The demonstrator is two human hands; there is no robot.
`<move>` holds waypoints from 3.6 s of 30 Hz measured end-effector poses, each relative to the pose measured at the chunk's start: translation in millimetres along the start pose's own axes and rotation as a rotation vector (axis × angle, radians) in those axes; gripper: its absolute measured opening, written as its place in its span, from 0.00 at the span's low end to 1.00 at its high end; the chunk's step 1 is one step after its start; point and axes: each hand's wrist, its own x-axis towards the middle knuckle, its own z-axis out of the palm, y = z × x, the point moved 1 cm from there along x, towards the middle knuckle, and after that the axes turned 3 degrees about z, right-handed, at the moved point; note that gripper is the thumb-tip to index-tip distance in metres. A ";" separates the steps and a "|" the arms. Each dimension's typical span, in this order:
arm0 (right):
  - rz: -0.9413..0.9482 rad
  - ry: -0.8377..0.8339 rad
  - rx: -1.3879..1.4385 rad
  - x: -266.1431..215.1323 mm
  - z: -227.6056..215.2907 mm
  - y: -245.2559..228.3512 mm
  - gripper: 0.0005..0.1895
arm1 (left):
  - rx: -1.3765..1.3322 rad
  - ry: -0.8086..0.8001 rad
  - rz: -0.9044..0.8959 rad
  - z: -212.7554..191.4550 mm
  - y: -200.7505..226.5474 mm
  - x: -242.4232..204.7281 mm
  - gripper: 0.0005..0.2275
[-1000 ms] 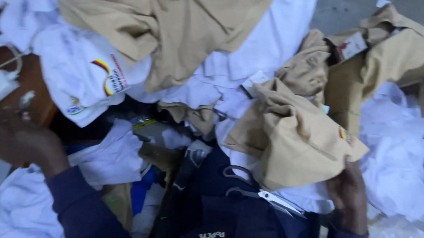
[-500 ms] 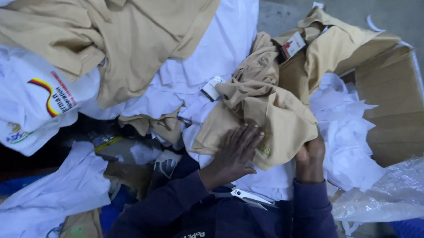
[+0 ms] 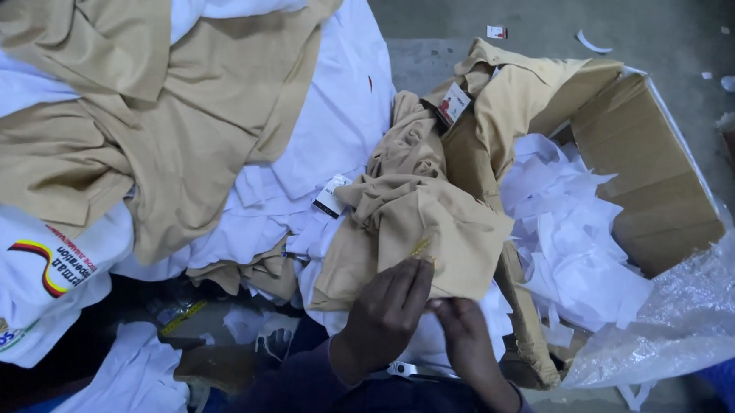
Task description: Trimming excess stabilizer fabric from embroidered t-shirts and polo shirts using scissors.
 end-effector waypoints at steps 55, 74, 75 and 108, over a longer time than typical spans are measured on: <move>0.277 -0.223 0.067 -47.6 -34.8 6.7 0.13 | -0.788 -0.145 -0.231 9.4 -34.3 -66.0 0.20; -0.604 0.511 -0.564 0.5 -94.0 -17.3 0.23 | -0.716 -0.551 -0.236 -24.2 -14.1 -104.4 0.06; -0.448 0.534 -0.544 3.5 -94.8 -34.2 0.33 | -0.646 -0.688 -0.134 -17.5 -5.1 -119.0 0.06; 0.341 -0.063 -0.056 47.7 -62.9 -46.2 0.24 | -0.928 -0.745 -1.090 -14.6 -85.3 -239.0 0.16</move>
